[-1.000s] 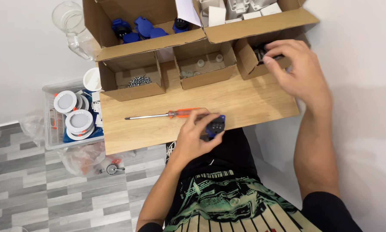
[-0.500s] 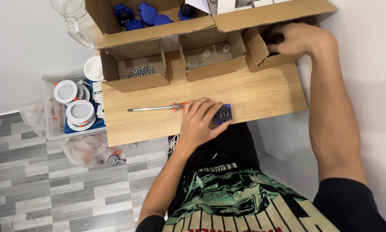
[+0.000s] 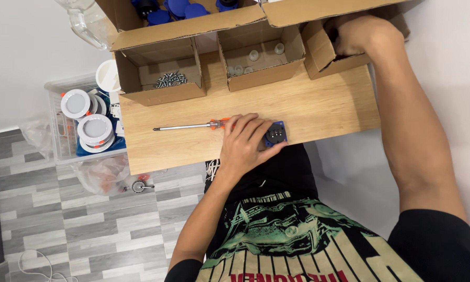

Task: The person assembles a small electrical component on a wooden table. They use a screwdriver to tighten screws on a blue plastic piece, then attach a black plastic part and a white plastic housing. The person repeats the process with another blue piece, securing it with screws and attaching the corresponding black and white parts.

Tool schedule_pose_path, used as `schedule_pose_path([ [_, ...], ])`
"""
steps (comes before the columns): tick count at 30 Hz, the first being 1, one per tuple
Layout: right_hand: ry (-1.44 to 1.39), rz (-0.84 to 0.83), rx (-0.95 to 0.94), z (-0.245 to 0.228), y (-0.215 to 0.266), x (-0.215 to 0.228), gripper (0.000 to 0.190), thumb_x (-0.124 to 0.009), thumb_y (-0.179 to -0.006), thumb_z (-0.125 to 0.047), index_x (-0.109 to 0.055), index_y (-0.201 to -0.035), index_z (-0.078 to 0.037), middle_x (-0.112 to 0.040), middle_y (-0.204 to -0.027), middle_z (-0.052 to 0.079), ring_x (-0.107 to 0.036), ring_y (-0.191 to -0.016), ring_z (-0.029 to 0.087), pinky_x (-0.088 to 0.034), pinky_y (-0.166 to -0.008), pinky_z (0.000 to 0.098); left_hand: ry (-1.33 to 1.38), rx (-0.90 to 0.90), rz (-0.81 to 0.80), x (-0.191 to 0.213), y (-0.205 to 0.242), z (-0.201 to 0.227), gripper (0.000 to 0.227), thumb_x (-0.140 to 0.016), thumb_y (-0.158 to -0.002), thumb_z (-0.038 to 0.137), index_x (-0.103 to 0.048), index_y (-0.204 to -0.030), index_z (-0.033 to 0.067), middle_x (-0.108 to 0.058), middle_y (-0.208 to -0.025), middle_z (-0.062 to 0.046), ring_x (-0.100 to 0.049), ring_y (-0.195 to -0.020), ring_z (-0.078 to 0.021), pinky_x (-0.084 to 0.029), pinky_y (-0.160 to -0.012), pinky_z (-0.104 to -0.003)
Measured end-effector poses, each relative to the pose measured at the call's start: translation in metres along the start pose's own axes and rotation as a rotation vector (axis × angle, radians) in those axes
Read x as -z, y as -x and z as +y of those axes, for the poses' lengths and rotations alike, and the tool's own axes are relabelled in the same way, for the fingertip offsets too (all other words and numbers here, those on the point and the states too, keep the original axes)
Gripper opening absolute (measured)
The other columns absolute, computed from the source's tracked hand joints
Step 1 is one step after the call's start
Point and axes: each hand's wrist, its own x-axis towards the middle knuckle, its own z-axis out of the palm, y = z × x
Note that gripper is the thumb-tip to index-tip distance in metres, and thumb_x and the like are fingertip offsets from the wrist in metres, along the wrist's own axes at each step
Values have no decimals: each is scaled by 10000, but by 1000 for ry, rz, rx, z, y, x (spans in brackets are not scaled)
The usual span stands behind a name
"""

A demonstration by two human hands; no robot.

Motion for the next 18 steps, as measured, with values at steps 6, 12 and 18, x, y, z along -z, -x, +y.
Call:
schedule_pose_path([
  [6, -25, 95, 68, 18, -10, -7, 576, -563, -909, 26, -766, -1419, -149, -812, -1198, 136, -700, -1003, 368, -546, -782, 474, -8, 32, -13, -2, 1, -1, 447, -908, -938, 467, -783, -1111, 75, -772, -1080, -55, -707, -1114, -278, -480, -1097, -488],
  [12, -30, 11, -1, 4, -7, -4, 532, -691, -955, -135, -729, -1482, -195, -795, -1270, 160, -715, -1087, 413, -570, -861, 519, -38, 43, -13, -4, 2, 0, 466, -904, -936, 503, -786, -1116, 89, -767, -1095, -50, -700, -1122, -272, -449, -1129, -491],
  [18, -29, -28, 12, 13, -13, -5, 396, -581, -998, -91, -813, -1309, -169, -805, -1091, 145, -677, -941, 364, -520, -742, 479, -53, 64, -26, -4, 3, 0, 471, -896, -936, 507, -781, -1140, 98, -766, -1128, -45, -689, -1162, -278, -446, -1143, -513],
])
